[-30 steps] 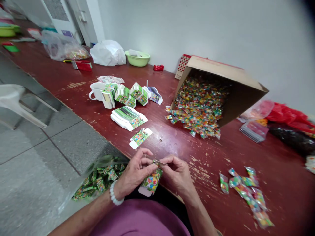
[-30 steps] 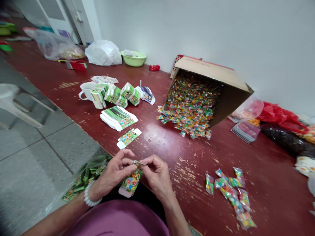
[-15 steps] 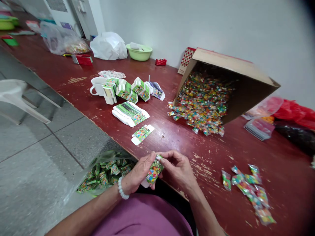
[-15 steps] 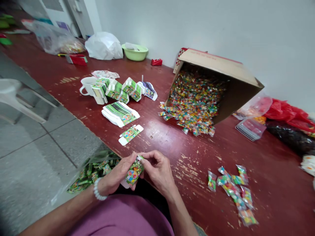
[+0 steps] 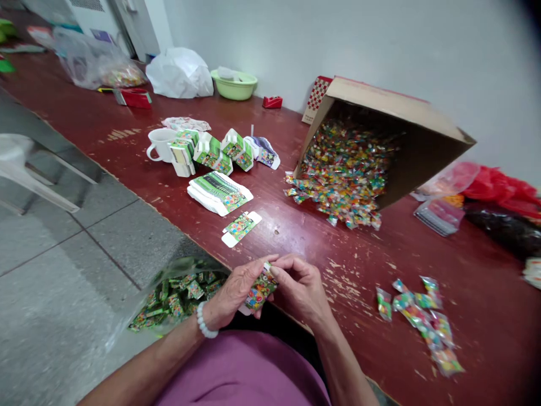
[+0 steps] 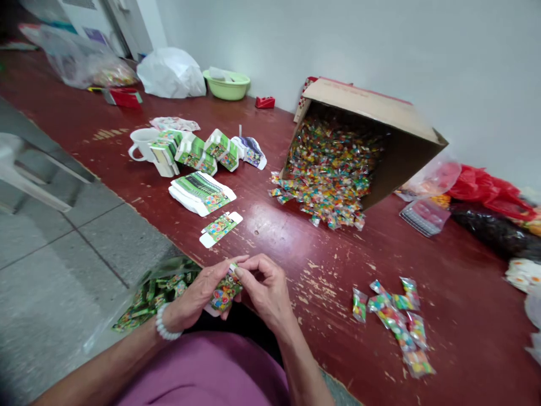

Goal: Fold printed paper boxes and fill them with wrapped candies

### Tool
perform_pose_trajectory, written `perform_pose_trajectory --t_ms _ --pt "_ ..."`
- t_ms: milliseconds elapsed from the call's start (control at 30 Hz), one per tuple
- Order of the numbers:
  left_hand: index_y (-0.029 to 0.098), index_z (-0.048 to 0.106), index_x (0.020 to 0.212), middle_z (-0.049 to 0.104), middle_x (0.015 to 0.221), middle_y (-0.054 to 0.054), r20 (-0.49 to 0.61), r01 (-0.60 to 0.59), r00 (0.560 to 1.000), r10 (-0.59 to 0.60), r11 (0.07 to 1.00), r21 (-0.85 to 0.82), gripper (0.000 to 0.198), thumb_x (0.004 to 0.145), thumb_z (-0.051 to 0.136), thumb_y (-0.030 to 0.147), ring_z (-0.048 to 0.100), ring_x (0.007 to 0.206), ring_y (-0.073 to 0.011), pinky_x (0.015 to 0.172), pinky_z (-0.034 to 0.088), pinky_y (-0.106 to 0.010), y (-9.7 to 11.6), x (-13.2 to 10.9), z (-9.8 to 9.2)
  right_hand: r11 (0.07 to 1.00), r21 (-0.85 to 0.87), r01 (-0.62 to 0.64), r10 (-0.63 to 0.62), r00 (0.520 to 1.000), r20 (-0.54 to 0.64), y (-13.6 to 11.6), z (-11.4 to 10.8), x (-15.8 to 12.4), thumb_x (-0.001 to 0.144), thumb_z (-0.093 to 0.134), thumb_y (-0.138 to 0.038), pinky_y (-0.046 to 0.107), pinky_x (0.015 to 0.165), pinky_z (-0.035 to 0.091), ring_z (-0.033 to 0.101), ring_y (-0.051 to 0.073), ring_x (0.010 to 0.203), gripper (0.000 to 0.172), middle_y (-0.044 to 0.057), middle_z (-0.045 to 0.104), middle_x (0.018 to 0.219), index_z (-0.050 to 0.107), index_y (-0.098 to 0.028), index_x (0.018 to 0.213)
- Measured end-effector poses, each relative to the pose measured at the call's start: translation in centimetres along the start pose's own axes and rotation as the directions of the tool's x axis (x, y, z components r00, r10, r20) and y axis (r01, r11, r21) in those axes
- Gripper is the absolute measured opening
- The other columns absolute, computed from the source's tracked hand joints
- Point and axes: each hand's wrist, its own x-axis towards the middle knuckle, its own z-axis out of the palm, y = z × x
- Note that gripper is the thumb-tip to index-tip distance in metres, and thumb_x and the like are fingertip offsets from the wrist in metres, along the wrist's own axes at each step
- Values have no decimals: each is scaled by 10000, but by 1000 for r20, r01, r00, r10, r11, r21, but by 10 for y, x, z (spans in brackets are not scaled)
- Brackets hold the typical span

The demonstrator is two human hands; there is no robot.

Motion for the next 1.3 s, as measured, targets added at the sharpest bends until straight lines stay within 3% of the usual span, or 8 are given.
perform_pose_trajectory --t_ms 200,333,400,567,733,900,1033,1300 --pt "198 502 1399 674 883 -72 -70 14 997 -17 999 -53 615 932 458 597 591 472 -117 404 475 -227 -2 2 7 853 -432 294 -312 950 31 2 4 -11 910 625 -290 295 710 519 640 170 781 106 42 659 878 683 -215 861" --pt "251 434 1395 658 869 -36 -80 -5 997 -9 987 -163 573 922 517 564 621 548 -126 506 487 -232 0 0 2 765 -625 157 -172 984 38 -1 -15 34 983 481 -357 287 675 529 654 162 703 242 36 710 886 674 -212 1007" --pt "266 448 1345 660 906 -30 -78 30 996 -48 975 -221 530 892 618 483 647 636 -135 580 489 -235 0 -3 -4 640 -763 92 -232 970 -78 -4 -34 78 939 540 -327 335 795 528 669 216 857 223 75 723 968 665 -182 1054" --pt "179 587 1126 680 1050 -102 -82 114 987 -137 964 -240 366 851 698 394 633 871 -172 752 480 -271 -4 -17 -25 542 -839 -41 -306 921 -243 -3 -74 182 821 644 -183 524 1081 314 436 370 1297 412 237 570 1325 584 -89 1217" --pt "181 593 1038 665 912 -45 -118 132 981 -155 975 -177 400 742 801 352 577 769 -162 687 452 -280 -8 -31 -46 571 -808 -146 -254 904 -343 13 -89 212 862 672 -200 503 1051 374 464 361 1283 272 237 600 1263 636 -95 1110" --pt "233 564 1158 607 838 25 -141 152 975 -170 980 -132 509 731 813 356 553 753 -132 693 459 -245 -3 -34 -63 739 -653 -167 -176 887 -426 5 -104 195 952 578 -397 431 853 551 647 242 1018 309 109 664 1131 627 -158 1141" --pt "202 575 1112 660 904 -12 -213 138 964 -160 984 -116 459 740 813 326 600 800 -135 729 491 -235 5 -28 -72 883 -454 -123 -90 904 -419 -13 -103 149 896 570 -496 369 690 591 690 204 810 346 79 724 922 641 -196 1053" --pt "208 536 1013 668 1001 -35 -302 -24 951 -65 959 -282 416 717 825 176 658 847 -177 708 585 -326 15 -14 -59 983 130 -133 158 966 -206 -25 -43 38 656 864 -391 168 501 433 573 74 588 369 14 726 834 720 -204 940"
